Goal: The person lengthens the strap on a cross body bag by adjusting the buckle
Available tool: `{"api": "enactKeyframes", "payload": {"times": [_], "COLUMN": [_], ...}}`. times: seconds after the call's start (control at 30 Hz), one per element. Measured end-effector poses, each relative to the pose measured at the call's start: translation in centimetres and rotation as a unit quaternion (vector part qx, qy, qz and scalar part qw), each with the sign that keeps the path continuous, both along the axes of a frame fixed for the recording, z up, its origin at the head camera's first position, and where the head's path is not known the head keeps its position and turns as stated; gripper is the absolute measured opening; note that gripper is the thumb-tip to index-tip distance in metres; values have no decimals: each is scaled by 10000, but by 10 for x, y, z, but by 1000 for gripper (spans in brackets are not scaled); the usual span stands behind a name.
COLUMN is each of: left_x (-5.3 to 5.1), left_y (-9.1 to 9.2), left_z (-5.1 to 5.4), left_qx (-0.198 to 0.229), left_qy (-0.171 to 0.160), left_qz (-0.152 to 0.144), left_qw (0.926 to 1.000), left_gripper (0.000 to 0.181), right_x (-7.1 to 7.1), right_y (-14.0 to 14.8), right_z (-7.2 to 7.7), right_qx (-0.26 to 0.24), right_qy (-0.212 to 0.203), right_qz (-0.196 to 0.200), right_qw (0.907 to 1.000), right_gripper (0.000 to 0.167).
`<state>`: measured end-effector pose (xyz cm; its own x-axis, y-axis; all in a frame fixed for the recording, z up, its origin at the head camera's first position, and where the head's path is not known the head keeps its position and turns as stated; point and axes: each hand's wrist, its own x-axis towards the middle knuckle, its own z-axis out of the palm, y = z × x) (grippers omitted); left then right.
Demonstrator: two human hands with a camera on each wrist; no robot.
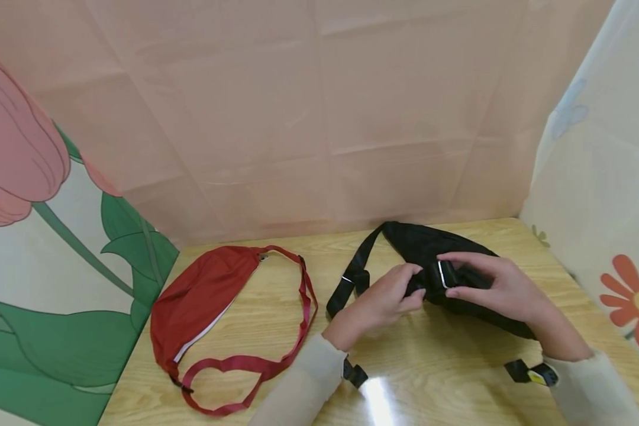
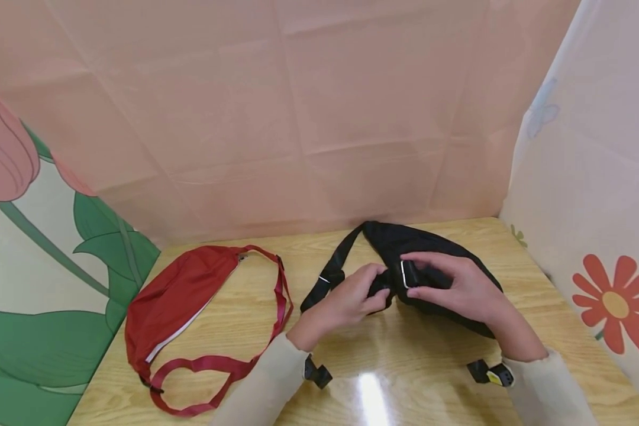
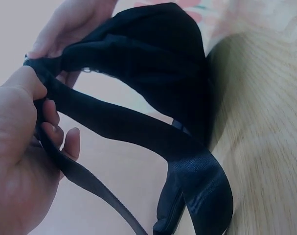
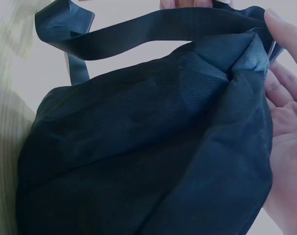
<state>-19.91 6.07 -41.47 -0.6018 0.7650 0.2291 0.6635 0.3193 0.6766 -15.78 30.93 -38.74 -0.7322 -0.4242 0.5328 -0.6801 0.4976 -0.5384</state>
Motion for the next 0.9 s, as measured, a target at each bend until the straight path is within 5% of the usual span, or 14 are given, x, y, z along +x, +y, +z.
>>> {"api": "enactKeyframes", "payload": {"times": [0.13, 0.43, 0.63, 0.9], "left_x": [0, 0, 0, 2], "left_y": [-3, -11, -12, -11], "left_z": [3, 8, 11, 9], "left_qx": [107, -323, -641, -559], "left_qy": [-325, 338, 563, 713], "left_qz": [23, 189, 124, 3], "left_qw": [9994, 9987, 9963, 9959], "left_gripper": [26, 31, 38, 36], "right_x": [-1, -1, 0, 1], "right_y": [0, -1, -1, -4], "right_z": [3, 9, 9, 5], "right_qx": [140, 412, 502, 554], "right_qy": [110, 90, -137, -281], "right_qz": [63, -89, 123, 329], "right_qw": [9998, 9991, 9986, 9975], "right_gripper": [70, 66, 67, 66]}}
